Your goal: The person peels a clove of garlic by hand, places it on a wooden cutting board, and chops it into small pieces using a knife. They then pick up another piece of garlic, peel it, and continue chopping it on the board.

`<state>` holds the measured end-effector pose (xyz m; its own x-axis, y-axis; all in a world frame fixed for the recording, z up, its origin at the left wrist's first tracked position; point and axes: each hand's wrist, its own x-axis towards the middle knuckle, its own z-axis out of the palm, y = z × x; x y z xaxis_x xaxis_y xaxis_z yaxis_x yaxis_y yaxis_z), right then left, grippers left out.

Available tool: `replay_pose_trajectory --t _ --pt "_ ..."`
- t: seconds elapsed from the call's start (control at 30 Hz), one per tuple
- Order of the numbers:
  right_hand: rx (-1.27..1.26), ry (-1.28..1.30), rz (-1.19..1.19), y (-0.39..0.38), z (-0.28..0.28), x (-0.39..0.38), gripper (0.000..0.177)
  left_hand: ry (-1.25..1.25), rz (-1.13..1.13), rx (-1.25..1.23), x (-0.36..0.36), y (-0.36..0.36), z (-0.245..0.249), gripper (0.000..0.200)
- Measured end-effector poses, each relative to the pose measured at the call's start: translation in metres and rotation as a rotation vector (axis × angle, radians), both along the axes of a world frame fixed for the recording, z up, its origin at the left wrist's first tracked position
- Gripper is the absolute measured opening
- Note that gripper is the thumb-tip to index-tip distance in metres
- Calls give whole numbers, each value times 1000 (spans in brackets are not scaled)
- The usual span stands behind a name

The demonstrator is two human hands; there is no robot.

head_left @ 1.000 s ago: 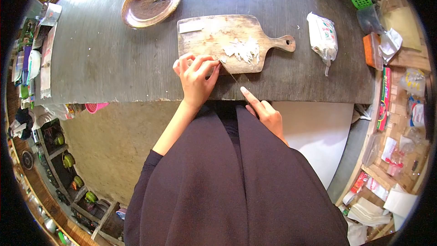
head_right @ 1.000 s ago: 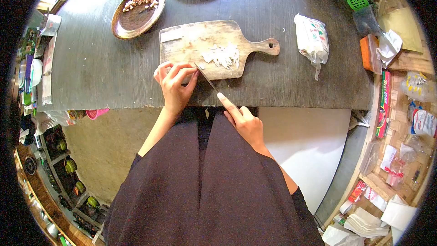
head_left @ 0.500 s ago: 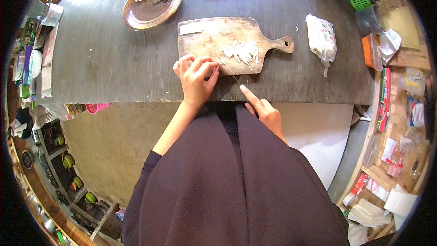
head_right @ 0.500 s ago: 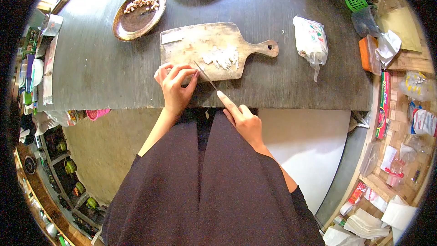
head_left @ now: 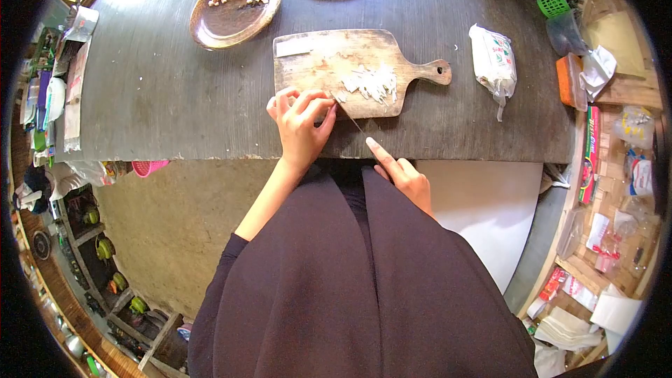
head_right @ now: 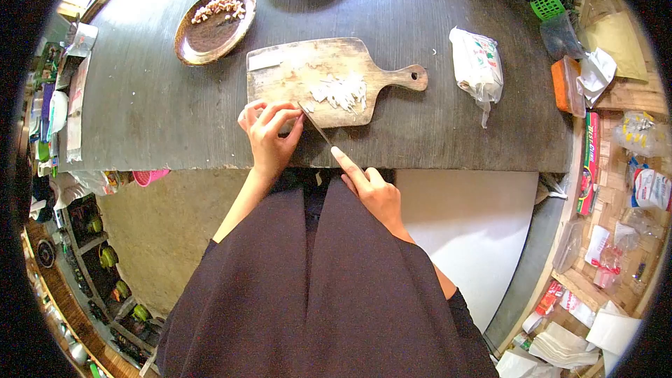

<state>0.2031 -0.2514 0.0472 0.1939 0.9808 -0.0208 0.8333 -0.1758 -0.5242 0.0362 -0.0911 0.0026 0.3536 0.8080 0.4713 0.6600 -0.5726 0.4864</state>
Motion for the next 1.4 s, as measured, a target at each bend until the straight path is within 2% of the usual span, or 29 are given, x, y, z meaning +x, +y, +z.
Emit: replay_pose_trajectory --t 0.13,0.27,0.33,0.43,0.97,1.07,1.13,1.4 --pt "-22 6 -2 9 8 -1 54 -6 -8 0 0 0 -2 14" --pt "23 -11 19 10 -15 5 53 -27 -16 6 0 0 -3 14" --pt "110 -108 2 9 -22 9 60 -39 -7 13 0 -1 -2 14" --pt "121 -86 11 3 -21 11 59 -50 -16 15 1 -1 -1 15" --pt "64 -109 16 -2 -5 0 60 -40 -19 3 0 0 -1 18" --pt "-8 -52 -11 1 -2 -2 57 -48 -22 5 0 0 1 17" --pt "68 -121 11 6 -12 1 58 -53 -24 4 0 0 1 16" --pt "146 -89 11 3 -21 12 58 -66 -23 2 1 -1 3 14"
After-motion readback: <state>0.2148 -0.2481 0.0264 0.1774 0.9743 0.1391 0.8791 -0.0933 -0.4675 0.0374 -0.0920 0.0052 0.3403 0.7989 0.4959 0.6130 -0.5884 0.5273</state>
